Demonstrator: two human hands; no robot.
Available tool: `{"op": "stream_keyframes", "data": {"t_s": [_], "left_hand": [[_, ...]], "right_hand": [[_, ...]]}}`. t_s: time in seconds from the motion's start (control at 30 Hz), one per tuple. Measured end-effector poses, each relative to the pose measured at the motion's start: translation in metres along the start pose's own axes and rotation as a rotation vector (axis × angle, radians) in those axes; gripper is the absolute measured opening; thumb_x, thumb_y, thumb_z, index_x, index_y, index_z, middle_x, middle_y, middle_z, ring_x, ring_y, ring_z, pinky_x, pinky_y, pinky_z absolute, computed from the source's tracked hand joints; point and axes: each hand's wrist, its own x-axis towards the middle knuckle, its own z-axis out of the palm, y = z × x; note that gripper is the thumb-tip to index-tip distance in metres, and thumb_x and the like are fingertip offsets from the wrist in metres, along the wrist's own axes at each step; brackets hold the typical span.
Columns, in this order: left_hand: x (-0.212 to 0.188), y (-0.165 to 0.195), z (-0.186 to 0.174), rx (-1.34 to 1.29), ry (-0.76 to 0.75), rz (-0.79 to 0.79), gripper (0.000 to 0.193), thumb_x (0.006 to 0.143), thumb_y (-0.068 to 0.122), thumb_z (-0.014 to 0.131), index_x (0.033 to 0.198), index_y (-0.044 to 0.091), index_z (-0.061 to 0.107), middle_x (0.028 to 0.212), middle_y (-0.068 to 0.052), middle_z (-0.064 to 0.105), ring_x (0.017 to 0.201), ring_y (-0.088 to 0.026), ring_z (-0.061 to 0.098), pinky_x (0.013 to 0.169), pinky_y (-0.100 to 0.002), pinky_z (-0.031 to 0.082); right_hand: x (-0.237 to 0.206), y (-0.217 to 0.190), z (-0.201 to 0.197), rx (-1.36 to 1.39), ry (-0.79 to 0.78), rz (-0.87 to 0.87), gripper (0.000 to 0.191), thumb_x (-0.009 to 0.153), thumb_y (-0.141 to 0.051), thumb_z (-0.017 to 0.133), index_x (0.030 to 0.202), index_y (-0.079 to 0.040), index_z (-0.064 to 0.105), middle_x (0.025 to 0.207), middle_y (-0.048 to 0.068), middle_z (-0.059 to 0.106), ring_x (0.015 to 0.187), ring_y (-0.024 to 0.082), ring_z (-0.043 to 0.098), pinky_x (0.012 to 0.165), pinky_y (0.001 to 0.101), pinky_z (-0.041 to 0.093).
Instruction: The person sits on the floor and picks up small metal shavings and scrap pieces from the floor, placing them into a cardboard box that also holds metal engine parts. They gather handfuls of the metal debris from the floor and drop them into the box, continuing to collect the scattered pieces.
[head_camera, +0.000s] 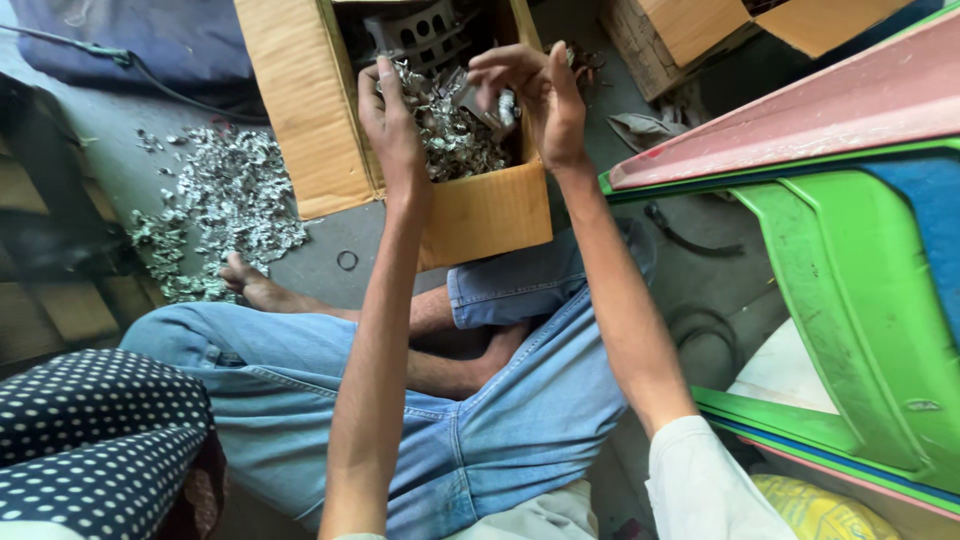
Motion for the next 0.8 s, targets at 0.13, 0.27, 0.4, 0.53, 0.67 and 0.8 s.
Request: {"op": "stream_keyframes", "data": {"t_s": [0.13,0.27,0.4,0.53,0.67,0.8], "left_hand": [[0.0,-0.004,-0.004,-0.001,-0.107,0.085,0.03,0.112,0.036,0.045,0.105,0.008,0.054,0.081,0.0,0.055,0.072,-0.01,0.052,0.06,-0.029,0.047],[0.001,-0.005,-0.007,0.014,-0.214,0.21,0.029,0.119,0.035,0.045,0.114,0.008,0.054,0.094,-0.003,0.057,0.086,-0.011,0.056,0.074,-0.028,0.05],[-0.004,-0.001,-0.005,-0.106,-0.28,0.039,0.026,0.112,0.036,0.042,0.11,0.012,0.049,0.09,-0.003,0.06,0.079,-0.012,0.062,0.062,-0.029,0.055],[-0.009,0.007,-0.003,-0.016,-0.26,0.05,0.028,0.114,0.038,0.041,0.113,0.011,0.05,0.093,-0.003,0.061,0.081,-0.012,0.064,0.063,-0.028,0.054],[-0.007,0.01,0.0,-0.04,-0.266,0.068,0.029,0.114,0.037,0.041,0.112,0.01,0.05,0.096,-0.004,0.062,0.084,-0.013,0.066,0.065,-0.03,0.058],[-0.007,0.009,-0.003,-0.065,-0.304,0.056,0.027,0.112,0.034,0.041,0.116,0.01,0.051,0.105,-0.006,0.064,0.091,-0.015,0.07,0.07,-0.033,0.063]], "right_hand": [[-0.004,-0.002,0.008,-0.188,0.036,-0.054,0.048,0.11,-0.044,0.058,0.135,-0.003,0.063,0.126,0.01,0.07,0.114,0.015,0.068,0.108,0.0331,0.052],[-0.005,0.012,0.015,-0.455,-0.082,0.0,0.036,0.092,-0.012,0.083,0.123,-0.004,0.067,0.124,0.009,0.067,0.104,0.013,0.07,0.091,0.0294,0.061],[-0.011,0.026,0.007,-0.456,0.074,0.012,0.015,0.097,0.002,0.079,0.11,-0.004,0.075,0.108,0.005,0.074,0.097,0.01,0.072,0.084,0.0243,0.061],[-0.013,0.037,0.0,-0.283,0.253,0.001,0.009,0.098,0.001,0.076,0.106,-0.004,0.074,0.096,0.003,0.074,0.087,0.006,0.069,0.078,0.021,0.057],[-0.015,0.039,-0.005,-0.315,0.414,0.014,0.005,0.098,-0.006,0.075,0.103,-0.004,0.076,0.086,0.001,0.071,0.072,0.004,0.063,0.064,0.0193,0.049],[-0.015,0.035,-0.002,-0.358,0.363,-0.003,0.011,0.104,-0.013,0.072,0.109,-0.005,0.077,0.088,0.0,0.071,0.078,0.004,0.065,0.071,0.0203,0.052]]}}
